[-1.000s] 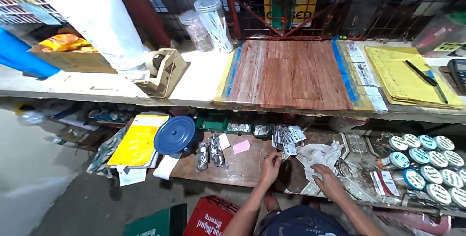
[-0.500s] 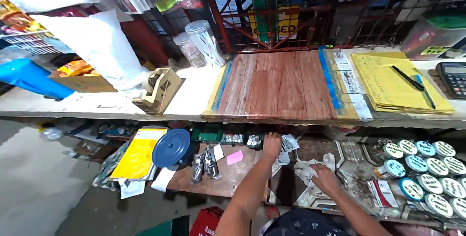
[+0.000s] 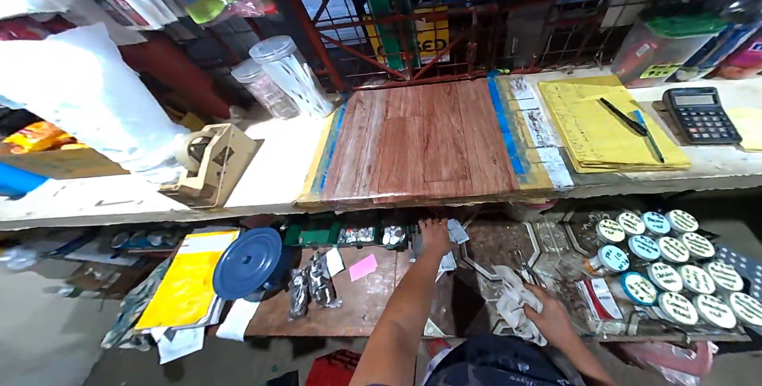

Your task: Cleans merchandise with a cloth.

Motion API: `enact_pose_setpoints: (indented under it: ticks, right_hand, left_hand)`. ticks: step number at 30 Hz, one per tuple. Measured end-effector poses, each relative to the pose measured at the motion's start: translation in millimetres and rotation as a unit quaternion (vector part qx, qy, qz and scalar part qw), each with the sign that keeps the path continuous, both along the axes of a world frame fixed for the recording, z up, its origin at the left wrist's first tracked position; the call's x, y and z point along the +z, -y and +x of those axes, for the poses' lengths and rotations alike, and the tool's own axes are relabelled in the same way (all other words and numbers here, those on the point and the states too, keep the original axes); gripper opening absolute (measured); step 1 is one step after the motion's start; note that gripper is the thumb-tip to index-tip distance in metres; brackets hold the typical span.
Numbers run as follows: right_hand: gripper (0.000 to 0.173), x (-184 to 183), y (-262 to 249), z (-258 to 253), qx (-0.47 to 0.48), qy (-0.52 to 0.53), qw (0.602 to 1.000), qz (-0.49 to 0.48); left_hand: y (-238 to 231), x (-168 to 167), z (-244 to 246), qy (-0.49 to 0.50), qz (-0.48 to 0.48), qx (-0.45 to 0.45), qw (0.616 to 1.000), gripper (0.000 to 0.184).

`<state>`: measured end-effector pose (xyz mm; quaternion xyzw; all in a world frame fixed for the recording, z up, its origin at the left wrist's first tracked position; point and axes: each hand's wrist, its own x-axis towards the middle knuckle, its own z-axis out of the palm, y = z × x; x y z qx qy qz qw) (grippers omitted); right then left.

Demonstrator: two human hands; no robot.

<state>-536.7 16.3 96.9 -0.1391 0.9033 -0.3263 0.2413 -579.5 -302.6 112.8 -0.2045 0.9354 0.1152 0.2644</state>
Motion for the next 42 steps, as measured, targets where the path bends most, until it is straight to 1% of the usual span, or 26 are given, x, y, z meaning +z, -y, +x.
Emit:
enact_pose_setpoints:
  ticks: [2, 3, 6, 9, 11, 13, 14, 15, 16, 17, 18, 19, 20, 22, 24, 25, 27, 28, 30, 31, 33, 34, 36, 38, 40, 42]
  right_hand:
    - [0.049, -3, -5, 0, 0.001, -0.001, 1.0, -0.001]
    - [0.049, -2, -6, 0, 0.001, 0.004, 1.0, -0.001]
    - [0.05, 2, -8, -2, 0.002, 0.011, 1.0, -0.004]
    - [0.051, 7, -12, -7, -0.011, 0.021, 1.0, -0.01]
    - [0.051, 8, -15, -12, -0.057, 0.052, 0.996, -0.052]
    - [0.049, 8, -17, -17, -0.136, 0.081, 0.978, -0.135]
    - [0.046, 9, -16, -20, -0.181, 0.095, 0.962, -0.179]
    - [0.043, 10, -14, -23, -0.224, 0.113, 0.942, -0.221]
    - [0.042, 12, -12, -26, -0.263, 0.133, 0.92, -0.259]
    - [0.044, 17, -8, -29, -0.293, 0.16, 0.896, -0.293]
    - [0.048, 24, -4, -32, -0.31, 0.186, 0.875, -0.321]
    - [0.05, 31, 2, -35, -0.314, 0.203, 0.862, -0.342]
    - [0.052, 38, 8, -36, -0.298, 0.215, 0.858, -0.359]
    - [0.056, 45, 19, -38, -0.199, 0.207, 0.883, -0.372]
    - [0.067, 53, 31, -43, -0.074, 0.176, 0.921, -0.339]
    - [0.071, 60, 39, -44, -0.04, 0.16, 0.938, -0.304]
    - [0.067, 71, 54, -46, -0.009, 0.141, 0.956, -0.256]
    - [0.062, 74, 60, -46, 0.002, 0.133, 0.96, -0.245]
    - [0.052, 75, 68, -44, 0.028, 0.11, 0.964, -0.242]
    - [0.049, 72, 72, -42, 0.047, 0.086, 0.966, -0.241]
    - [0.051, 60, 80, -38, 0.094, -0.001, 0.971, -0.222]
    - [0.054, 57, 85, -35, 0.117, -0.043, 0.971, -0.202]
    - [0.054, 58, 93, -29, 0.155, -0.109, 0.968, -0.167]
    - [0.048, 63, 99, -24, 0.204, -0.154, 0.955, -0.153]
    - [0.044, 68, 100, -26, 0.259, -0.176, 0.94, -0.135]
    - [0.041, 72, 98, -36, 0.263, -0.162, 0.945, -0.107]
  left_hand:
    - [-2, -8, -1, 0.025, -0.012, -0.035, 0.999, 0.108]
    - [-3, -11, -2, 0.031, -0.015, -0.044, 0.998, 0.111]
    - [-6, -21, -5, 0.014, -0.014, -0.048, 0.999, 0.104]
    - [-12, -14, -6, -0.015, 0.01, -0.024, 1.0, 0.093]
    - [-18, 3, -3, -0.022, 0.055, 0.003, 0.998, 0.092]
    - [-23, 14, 10, -0.046, 0.157, 0.048, 0.985, 0.088]
    - [-26, 16, 20, -0.063, 0.25, 0.087, 0.962, 0.08]
    - [-31, 19, 32, -0.075, 0.363, 0.132, 0.919, 0.069]
    - [-38, 24, 45, -0.073, 0.472, 0.181, 0.86, 0.058]
    - [-45, 28, 60, -0.059, 0.555, 0.229, 0.798, 0.05]
    - [-52, 31, 74, -0.042, 0.615, 0.266, 0.741, 0.047]
    - [-58, 34, 87, -0.026, 0.656, 0.292, 0.695, 0.047]
    - [-63, 35, 97, -0.011, 0.691, 0.304, 0.656, 0.049]
    - [-70, 31, 110, 0.007, 0.74, 0.296, 0.604, 0.054]
    - [-73, 27, 115, 0.003, 0.761, 0.281, 0.585, 0.054]
    - [-72, 26, 116, -0.003, 0.766, 0.287, 0.575, 0.053]
    - [-71, 30, 119, -0.021, 0.776, 0.321, 0.542, 0.051]
    - [-71, 30, 121, -0.034, 0.788, 0.334, 0.516, 0.054]
    - [-71, 28, 122, -0.059, 0.821, 0.325, 0.466, 0.069]
    - [-72, 30, 121, -0.069, 0.823, 0.326, 0.459, 0.074]
    - [-77, 35, 118, -0.088, 0.804, 0.336, 0.483, 0.076]
    - [-80, 36, 117, -0.097, 0.8, 0.342, 0.483, 0.075]
    - [-82, 38, 115, -0.109, 0.809, 0.36, 0.451, 0.074]
    - [-82, 42, 116, -0.118, 0.812, 0.389, 0.419, 0.073]
    - [-83, 45, 120, -0.122, 0.805, 0.407, 0.414, 0.072]
    - [-84, 39, 125, -0.111, 0.815, 0.4, 0.405, 0.071]
